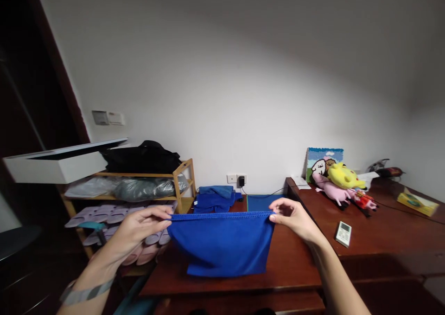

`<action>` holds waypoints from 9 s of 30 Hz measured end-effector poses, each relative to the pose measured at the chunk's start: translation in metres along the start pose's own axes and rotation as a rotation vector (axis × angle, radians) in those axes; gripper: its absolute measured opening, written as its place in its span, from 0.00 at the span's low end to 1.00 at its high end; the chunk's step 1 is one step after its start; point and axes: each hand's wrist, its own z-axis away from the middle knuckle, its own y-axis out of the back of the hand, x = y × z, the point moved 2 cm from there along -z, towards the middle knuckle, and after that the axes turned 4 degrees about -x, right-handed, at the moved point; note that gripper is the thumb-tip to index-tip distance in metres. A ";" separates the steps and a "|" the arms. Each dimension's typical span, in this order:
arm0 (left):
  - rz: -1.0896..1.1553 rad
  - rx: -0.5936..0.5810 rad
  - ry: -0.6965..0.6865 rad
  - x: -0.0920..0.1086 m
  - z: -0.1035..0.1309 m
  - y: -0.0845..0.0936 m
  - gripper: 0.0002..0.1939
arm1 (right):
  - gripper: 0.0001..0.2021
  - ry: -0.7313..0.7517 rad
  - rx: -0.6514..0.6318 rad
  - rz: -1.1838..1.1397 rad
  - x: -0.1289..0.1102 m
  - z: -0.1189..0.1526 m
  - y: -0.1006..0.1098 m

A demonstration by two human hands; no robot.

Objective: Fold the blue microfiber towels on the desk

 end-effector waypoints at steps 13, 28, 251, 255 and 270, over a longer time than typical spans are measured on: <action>-0.140 -0.161 -0.040 -0.015 -0.031 -0.019 0.21 | 0.25 0.042 0.118 0.210 0.015 -0.010 0.000; -0.453 -0.182 -0.066 0.002 -0.009 -0.043 0.11 | 0.21 0.076 0.199 0.433 0.040 0.003 0.013; -1.171 -0.259 0.216 -0.464 -0.016 -0.101 0.40 | 0.33 -0.534 -0.100 0.925 0.396 -0.050 -0.239; -1.009 -0.425 0.000 -0.425 -0.011 -0.195 0.36 | 0.32 -0.520 -0.105 0.924 0.403 -0.049 -0.239; -1.124 -0.381 0.208 -0.445 0.028 -0.105 0.39 | 0.33 -0.533 -0.117 0.946 0.392 -0.049 -0.239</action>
